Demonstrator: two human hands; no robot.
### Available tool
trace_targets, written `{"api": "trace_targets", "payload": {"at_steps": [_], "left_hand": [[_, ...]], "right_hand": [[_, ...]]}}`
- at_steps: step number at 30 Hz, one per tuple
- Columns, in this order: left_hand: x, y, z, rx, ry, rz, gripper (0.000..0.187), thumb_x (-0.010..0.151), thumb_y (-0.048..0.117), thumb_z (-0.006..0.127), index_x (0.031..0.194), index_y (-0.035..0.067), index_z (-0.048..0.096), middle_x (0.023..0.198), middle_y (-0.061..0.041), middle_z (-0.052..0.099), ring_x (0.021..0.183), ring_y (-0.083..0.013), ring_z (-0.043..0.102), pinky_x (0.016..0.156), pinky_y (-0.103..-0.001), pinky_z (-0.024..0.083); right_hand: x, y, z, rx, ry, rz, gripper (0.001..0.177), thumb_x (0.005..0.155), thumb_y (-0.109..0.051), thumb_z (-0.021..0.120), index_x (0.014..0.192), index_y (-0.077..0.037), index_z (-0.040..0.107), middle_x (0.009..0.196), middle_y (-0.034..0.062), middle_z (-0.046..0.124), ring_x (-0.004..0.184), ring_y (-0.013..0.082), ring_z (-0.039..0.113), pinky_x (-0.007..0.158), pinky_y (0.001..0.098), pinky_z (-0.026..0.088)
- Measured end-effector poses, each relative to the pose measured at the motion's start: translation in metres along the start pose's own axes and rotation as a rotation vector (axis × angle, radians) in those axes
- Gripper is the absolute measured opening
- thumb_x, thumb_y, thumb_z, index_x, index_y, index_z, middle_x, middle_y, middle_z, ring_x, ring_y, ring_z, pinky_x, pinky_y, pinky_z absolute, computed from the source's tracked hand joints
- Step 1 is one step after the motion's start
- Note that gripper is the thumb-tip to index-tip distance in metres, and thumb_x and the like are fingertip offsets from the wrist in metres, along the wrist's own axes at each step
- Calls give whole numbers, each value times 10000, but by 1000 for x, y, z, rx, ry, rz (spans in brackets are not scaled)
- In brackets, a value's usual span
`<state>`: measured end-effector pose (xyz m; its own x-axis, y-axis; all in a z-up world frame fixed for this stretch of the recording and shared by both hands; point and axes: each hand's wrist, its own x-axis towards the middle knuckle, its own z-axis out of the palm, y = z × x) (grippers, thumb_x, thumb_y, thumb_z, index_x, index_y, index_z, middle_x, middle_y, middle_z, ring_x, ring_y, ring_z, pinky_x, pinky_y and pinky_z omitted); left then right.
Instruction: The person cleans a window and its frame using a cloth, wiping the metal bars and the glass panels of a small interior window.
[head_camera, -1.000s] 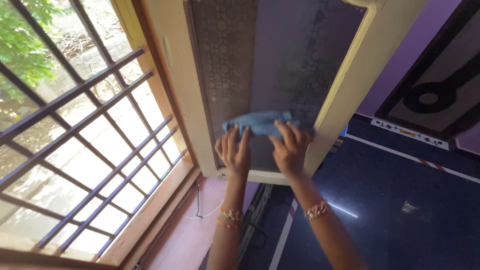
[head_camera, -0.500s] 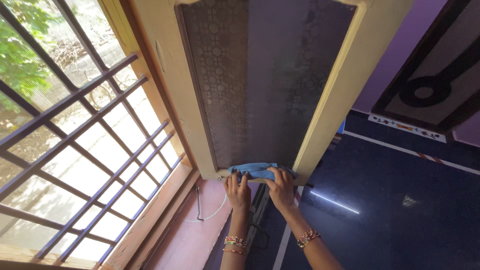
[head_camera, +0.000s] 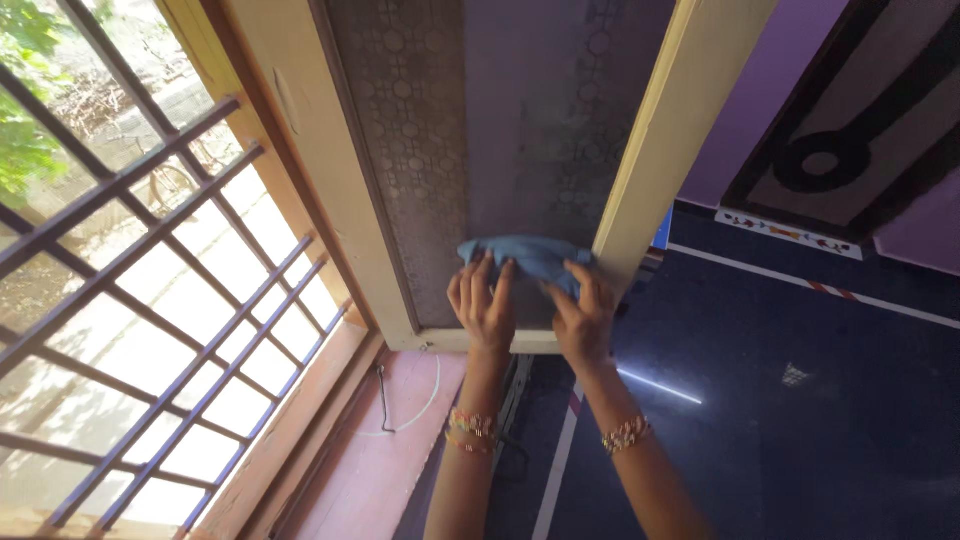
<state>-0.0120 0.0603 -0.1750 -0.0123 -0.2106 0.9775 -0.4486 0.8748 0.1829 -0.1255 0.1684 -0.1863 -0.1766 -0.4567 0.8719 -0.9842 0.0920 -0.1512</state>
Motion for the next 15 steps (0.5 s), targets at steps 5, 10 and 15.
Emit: {"api": "trace_targets", "payload": {"at_steps": [5, 10, 15], "left_hand": [[-77, -9, 9, 2, -56, -59, 264, 873, 29, 680, 1124, 92, 730, 1206, -149, 692, 1110, -316, 675, 960, -467, 471], [-156, -35, 14, 41, -175, -24, 217, 850, 58, 683, 1063, 76, 719, 1150, -184, 687, 1037, -363, 665, 905, -491, 521], [-184, -49, 10, 15, -329, -69, 304, 789, 36, 653, 1081, 71, 731, 1101, -188, 672, 946, -363, 632, 852, -478, 526]], "right_hand": [[-75, 16, 50, -29, -40, 54, 383, 674, 62, 718, 1003, -114, 807, 1326, 113, 601, 1220, 332, 557, 1034, 473, 441], [-137, 27, 95, -89, -127, 132, 211, 647, 59, 715, 804, -75, 759, 1296, 74, 620, 1242, 327, 518, 1068, 477, 447], [-142, 23, 93, -46, -208, 140, 255, 669, 41, 697, 864, -99, 781, 1295, 53, 625, 1247, 317, 527, 1056, 456, 451]]}}
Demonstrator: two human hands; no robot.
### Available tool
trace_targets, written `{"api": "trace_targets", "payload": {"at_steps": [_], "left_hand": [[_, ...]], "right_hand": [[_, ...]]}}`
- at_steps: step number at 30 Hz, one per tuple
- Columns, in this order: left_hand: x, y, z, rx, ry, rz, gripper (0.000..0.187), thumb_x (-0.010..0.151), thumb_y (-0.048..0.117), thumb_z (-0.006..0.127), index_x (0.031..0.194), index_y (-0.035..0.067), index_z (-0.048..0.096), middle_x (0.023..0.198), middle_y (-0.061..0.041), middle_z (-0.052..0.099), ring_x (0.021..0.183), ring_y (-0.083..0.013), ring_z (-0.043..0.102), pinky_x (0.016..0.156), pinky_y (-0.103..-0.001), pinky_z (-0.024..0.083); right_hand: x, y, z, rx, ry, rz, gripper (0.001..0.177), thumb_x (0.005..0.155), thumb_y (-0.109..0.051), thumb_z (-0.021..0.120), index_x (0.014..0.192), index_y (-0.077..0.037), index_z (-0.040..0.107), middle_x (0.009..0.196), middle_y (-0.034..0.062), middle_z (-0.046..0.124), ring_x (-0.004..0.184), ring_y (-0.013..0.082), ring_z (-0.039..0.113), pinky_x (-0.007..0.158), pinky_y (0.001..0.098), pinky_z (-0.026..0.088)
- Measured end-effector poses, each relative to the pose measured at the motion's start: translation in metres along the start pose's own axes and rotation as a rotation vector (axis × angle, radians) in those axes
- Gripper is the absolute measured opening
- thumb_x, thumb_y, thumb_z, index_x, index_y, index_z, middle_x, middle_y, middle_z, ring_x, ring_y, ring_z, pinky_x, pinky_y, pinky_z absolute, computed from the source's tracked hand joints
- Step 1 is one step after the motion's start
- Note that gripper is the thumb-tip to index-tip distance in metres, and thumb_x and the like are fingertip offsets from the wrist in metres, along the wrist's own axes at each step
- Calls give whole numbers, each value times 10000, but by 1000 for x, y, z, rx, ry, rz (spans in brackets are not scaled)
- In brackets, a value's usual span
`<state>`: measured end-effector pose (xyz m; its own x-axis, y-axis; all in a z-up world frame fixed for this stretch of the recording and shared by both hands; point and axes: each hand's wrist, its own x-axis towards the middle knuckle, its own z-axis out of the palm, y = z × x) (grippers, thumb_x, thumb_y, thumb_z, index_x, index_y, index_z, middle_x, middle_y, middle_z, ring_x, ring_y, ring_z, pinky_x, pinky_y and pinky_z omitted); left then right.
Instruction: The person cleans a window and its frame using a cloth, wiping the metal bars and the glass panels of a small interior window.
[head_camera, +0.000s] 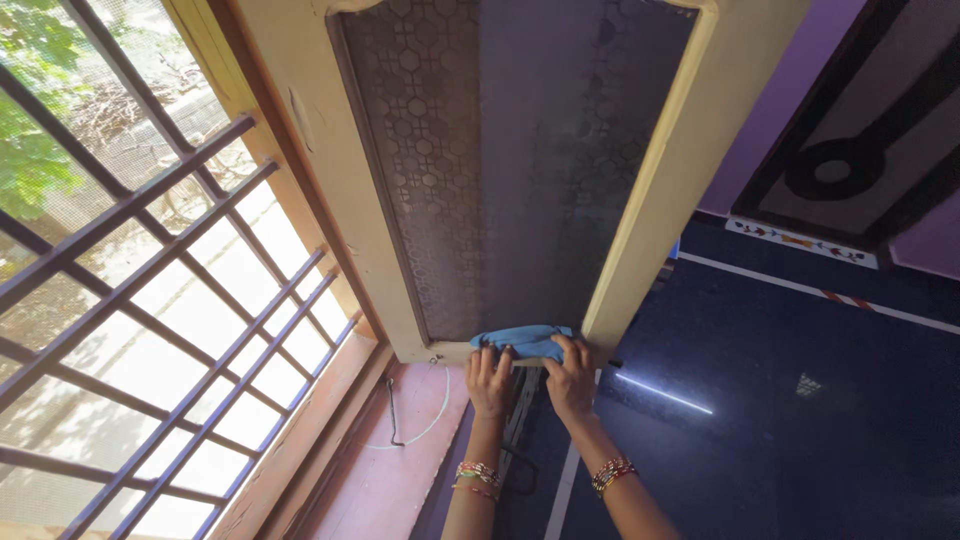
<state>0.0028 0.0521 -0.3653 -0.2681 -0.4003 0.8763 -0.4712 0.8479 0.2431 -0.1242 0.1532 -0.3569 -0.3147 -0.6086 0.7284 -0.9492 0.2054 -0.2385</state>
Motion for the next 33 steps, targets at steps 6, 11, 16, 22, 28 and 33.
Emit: {"api": "trace_targets", "payload": {"at_steps": [6, 11, 16, 22, 28, 33], "left_hand": [[68, 24, -41, -65, 100, 13, 405, 795, 20, 628, 1170, 141, 721, 1101, -142, 651, 1001, -333, 638, 901, -475, 515], [199, 49, -90, -66, 231, 159, 428, 831, 4, 638, 1231, 136, 709, 1114, -142, 643, 979, -327, 636, 881, -482, 505], [311, 76, -132, 26, 365, 213, 487, 871, -31, 632, 1324, 141, 686, 1295, -150, 639, 1172, -330, 646, 1012, -490, 516], [324, 79, -111, 40, 469, 198, 394, 905, -32, 641, 1271, 99, 704, 1295, -156, 662, 1218, -322, 646, 1045, -495, 509], [215, 34, -58, 45, 457, 256, 317, 894, 39, 697, 1199, 120, 727, 1226, -175, 683, 1114, -339, 666, 928, -493, 508], [157, 8, -47, 7, 289, 279, 403, 824, 67, 683, 1223, 119, 707, 1151, -176, 655, 1019, -340, 640, 869, -507, 494]], "right_hand": [[52, -23, -65, -44, 74, -78, 337, 690, 12, 723, 937, -197, 819, 1281, 51, 621, 1204, 299, 538, 1032, 489, 412], [156, -44, -143, -50, 212, -183, 376, 690, -3, 759, 1011, -195, 799, 1382, 63, 584, 1245, 342, 519, 1062, 481, 420], [253, -68, -216, -115, 337, -225, 458, 631, -6, 839, 1059, -157, 775, 1456, 84, 541, 1319, 340, 486, 1063, 505, 387], [262, -60, -180, -264, 443, -229, 308, 754, -15, 805, 1026, -141, 733, 1510, 76, 535, 1342, 336, 457, 1082, 503, 386], [170, -16, -93, -281, 387, -342, 171, 841, -111, 763, 988, -188, 725, 1451, 59, 575, 1300, 328, 480, 1045, 487, 391], [137, 1, -78, -289, 335, -498, 104, 897, -264, 745, 994, -226, 737, 1388, 19, 589, 1265, 259, 502, 1034, 505, 392]]}}
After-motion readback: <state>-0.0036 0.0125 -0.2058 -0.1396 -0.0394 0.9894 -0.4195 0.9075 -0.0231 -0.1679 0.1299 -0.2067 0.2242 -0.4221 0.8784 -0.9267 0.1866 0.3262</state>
